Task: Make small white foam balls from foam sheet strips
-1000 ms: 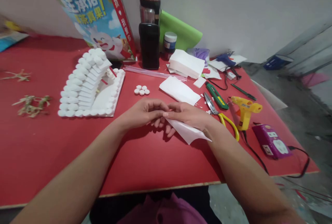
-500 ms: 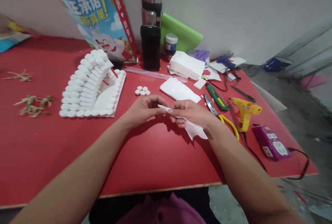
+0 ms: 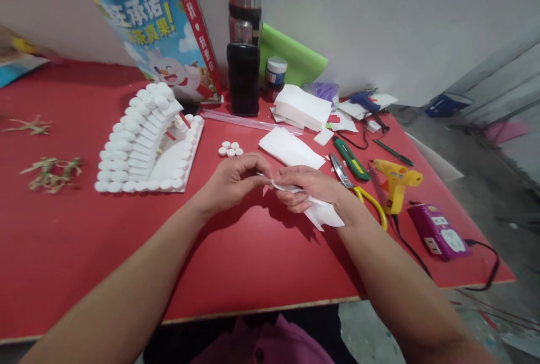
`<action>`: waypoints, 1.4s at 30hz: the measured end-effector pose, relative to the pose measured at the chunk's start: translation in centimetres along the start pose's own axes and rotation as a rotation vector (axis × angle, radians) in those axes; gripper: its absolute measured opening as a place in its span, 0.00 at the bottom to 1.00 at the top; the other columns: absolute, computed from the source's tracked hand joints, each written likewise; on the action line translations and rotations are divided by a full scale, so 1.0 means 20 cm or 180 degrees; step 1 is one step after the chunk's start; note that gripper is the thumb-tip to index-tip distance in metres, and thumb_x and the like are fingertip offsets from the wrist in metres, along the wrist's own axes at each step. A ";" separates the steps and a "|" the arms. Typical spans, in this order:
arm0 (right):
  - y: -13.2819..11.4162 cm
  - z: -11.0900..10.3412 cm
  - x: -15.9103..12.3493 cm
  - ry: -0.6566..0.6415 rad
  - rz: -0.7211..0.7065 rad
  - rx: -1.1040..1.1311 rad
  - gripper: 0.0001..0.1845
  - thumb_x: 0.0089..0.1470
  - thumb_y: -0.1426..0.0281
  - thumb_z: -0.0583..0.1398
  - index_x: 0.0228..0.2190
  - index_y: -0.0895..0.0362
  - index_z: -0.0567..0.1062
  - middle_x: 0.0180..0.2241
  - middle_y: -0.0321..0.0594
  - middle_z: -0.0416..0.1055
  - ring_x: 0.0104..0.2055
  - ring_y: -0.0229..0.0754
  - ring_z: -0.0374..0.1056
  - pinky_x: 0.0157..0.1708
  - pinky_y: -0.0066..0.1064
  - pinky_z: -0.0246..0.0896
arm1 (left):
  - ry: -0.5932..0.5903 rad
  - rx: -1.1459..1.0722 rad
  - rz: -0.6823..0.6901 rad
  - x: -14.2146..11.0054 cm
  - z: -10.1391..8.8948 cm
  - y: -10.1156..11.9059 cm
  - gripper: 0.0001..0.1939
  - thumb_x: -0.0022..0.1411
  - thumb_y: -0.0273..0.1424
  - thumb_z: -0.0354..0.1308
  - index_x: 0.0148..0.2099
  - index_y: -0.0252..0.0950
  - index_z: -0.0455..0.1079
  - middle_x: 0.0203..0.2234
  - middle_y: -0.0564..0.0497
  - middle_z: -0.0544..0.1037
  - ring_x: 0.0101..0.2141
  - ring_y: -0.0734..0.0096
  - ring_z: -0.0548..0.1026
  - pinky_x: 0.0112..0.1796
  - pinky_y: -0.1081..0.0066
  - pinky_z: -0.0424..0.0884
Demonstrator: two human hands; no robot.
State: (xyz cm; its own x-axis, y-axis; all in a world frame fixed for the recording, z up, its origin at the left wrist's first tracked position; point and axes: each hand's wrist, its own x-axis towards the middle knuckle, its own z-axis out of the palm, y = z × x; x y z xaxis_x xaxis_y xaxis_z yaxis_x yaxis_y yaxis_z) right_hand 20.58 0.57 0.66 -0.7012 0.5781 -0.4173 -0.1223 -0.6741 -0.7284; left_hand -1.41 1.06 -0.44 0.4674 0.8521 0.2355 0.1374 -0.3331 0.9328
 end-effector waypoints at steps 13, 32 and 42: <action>0.01 0.07 -0.01 0.1402 -0.1006 -0.1289 0.09 0.54 0.67 0.65 0.28 0.55 0.70 0.15 0.28 0.64 0.15 0.28 0.47 0.15 0.22 0.40 | -0.0086 -0.1195 -0.0852 0.00 0.04 -0.05 0.20 0.59 0.34 0.71 0.50 0.37 0.69 0.36 0.50 0.78 0.31 0.70 0.77 0.32 0.69 0.73; 0.04 0.07 -0.03 0.1756 -0.1394 -0.3460 0.07 0.58 0.66 0.61 0.30 0.54 0.71 0.23 0.31 0.67 0.26 0.36 0.59 0.27 0.30 0.51 | -0.0035 -0.1651 -0.1400 -0.02 0.05 -0.04 0.15 0.57 0.36 0.74 0.38 0.33 0.74 0.24 0.51 0.79 0.22 0.71 0.76 0.25 0.70 0.76; 0.06 0.06 -0.03 0.1702 -0.1544 -0.3621 0.09 0.62 0.64 0.60 0.31 0.54 0.69 0.23 0.31 0.67 0.25 0.36 0.58 0.27 0.30 0.48 | 0.0043 -0.1990 -0.1382 -0.02 0.07 -0.04 0.15 0.58 0.37 0.74 0.39 0.34 0.74 0.25 0.51 0.79 0.22 0.73 0.75 0.23 0.72 0.76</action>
State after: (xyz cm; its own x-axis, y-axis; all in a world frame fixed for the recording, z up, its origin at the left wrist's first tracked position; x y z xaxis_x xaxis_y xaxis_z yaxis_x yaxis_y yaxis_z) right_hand 20.02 -1.03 0.70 -0.3641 0.9305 0.0399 0.5510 0.2497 -0.7963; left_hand -0.51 0.44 -1.73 0.4730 0.8607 -0.1884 -0.2157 0.3205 0.9224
